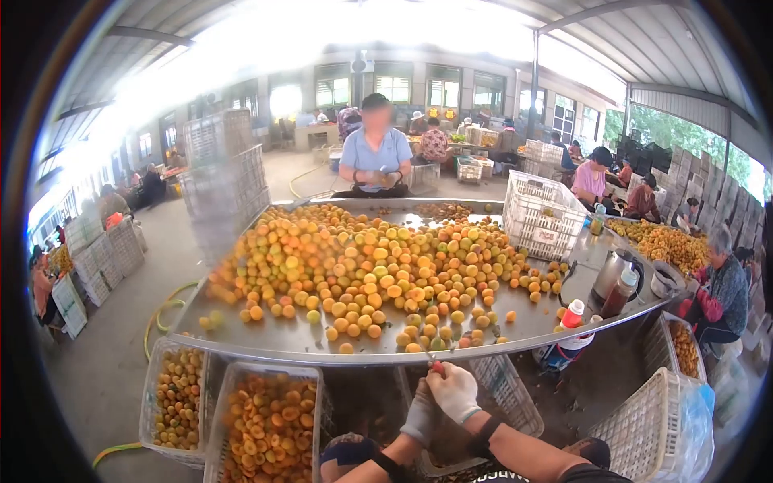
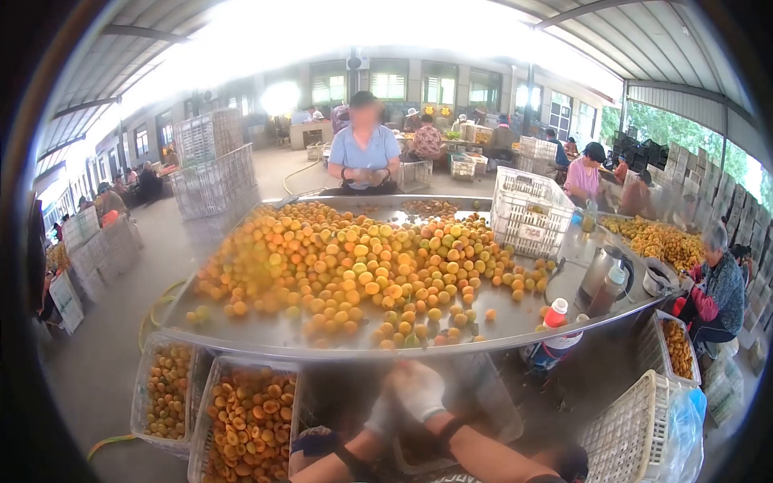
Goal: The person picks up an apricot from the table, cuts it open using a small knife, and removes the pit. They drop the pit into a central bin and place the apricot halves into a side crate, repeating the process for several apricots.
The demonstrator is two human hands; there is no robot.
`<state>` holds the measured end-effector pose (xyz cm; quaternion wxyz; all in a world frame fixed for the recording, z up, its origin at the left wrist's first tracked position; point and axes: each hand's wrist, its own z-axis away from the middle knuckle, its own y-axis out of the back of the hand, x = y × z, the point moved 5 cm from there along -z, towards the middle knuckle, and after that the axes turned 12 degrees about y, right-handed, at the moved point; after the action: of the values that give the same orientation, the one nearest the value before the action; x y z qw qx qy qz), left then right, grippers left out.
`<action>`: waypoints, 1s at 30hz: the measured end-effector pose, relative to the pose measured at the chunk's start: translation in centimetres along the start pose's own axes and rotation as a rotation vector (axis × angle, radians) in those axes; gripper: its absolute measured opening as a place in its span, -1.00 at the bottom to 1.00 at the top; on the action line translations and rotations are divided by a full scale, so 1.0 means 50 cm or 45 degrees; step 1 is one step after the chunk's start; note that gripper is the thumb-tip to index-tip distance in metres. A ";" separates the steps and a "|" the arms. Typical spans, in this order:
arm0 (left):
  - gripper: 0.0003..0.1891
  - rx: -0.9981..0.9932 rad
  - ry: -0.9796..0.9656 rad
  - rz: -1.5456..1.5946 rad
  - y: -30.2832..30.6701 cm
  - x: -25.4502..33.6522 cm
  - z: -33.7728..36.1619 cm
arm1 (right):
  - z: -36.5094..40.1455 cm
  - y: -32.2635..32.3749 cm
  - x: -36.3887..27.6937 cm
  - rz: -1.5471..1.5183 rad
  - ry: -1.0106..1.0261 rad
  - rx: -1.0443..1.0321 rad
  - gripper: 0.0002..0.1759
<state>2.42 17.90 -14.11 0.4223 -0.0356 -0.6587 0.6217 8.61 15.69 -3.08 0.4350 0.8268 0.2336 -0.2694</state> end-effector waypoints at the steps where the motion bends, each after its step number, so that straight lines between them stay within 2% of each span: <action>1: -0.53 -0.019 0.013 0.017 -0.011 0.010 -0.004 | -0.002 -0.011 -0.014 0.055 0.025 -0.051 -0.69; 4: -0.54 -0.069 0.040 0.071 -0.009 0.037 0.007 | -0.013 -0.043 -0.030 0.120 0.074 -0.106 -0.72; 6: -0.54 -0.105 0.058 0.103 -0.011 0.035 0.016 | -0.012 -0.053 -0.053 0.137 0.236 -0.173 -0.74; 10: -0.54 -0.174 0.115 0.171 -0.021 0.034 0.020 | 0.010 -0.065 -0.065 0.146 0.410 -0.140 -0.80; 11: -0.54 -0.192 0.126 0.188 -0.020 0.031 0.024 | 0.013 -0.056 -0.084 0.192 0.364 -0.340 -0.77; 12: -0.54 -0.209 0.136 0.206 -0.019 0.030 0.028 | 0.019 -0.052 -0.085 0.197 0.361 -0.345 -0.77; 15: -0.54 -0.266 0.169 0.249 -0.026 0.014 0.041 | 0.036 -0.048 -0.096 0.184 0.655 -0.330 -0.73; 16: -0.54 -0.283 0.181 0.262 -0.029 0.010 0.041 | 0.037 -0.042 -0.094 0.186 0.650 -0.332 -0.73; 18: -0.54 -0.315 0.203 0.287 -0.049 0.025 0.035 | 0.038 -0.030 -0.114 0.044 0.894 -0.376 -0.78; 19: -0.54 -0.323 0.221 0.303 -0.050 0.032 0.036 | 0.032 -0.020 -0.117 -0.013 0.930 -0.349 -0.87; 20: -0.54 -0.320 0.244 0.326 -0.046 0.038 0.040 | 0.023 -0.010 -0.119 -0.074 0.955 -0.328 -0.83; 22: -0.54 -0.251 0.308 0.406 -0.004 -0.003 0.076 | 0.001 -0.004 -0.076 -0.277 0.765 -0.275 -0.87; 23: -0.57 -0.266 0.572 0.449 0.015 -0.010 0.058 | -0.013 0.006 -0.060 -0.543 0.518 -0.240 -0.93; 24: -0.60 -0.093 0.461 0.163 -0.068 0.065 0.108 | -0.006 -0.058 0.054 -1.465 -0.343 -0.161 -0.92; 25: -0.63 -0.008 0.677 0.369 -0.072 0.064 0.126 | -0.025 -0.024 0.041 -1.299 -0.249 -0.002 -0.79; 26: -0.67 -0.037 0.476 0.043 -0.060 0.072 0.122 | -0.028 0.000 0.032 -1.287 -0.289 0.098 -0.84; 27: -0.70 -0.128 0.449 0.108 -0.082 0.084 0.131 | -0.024 0.011 0.026 -1.292 -0.356 0.101 -0.83; 28: -0.66 -0.226 0.347 0.139 -0.101 0.090 0.137 | -0.027 0.014 0.033 -1.219 -0.286 0.028 -0.84; 30: -0.61 -0.075 0.239 0.071 -0.110 0.099 0.130 | -0.018 0.004 0.013 -1.218 -0.376 -0.041 -0.83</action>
<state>-2.04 14.35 -6.05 0.4635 -0.1246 -0.6328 0.6076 9.43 16.46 -2.94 0.3039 0.5731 0.5268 -0.5493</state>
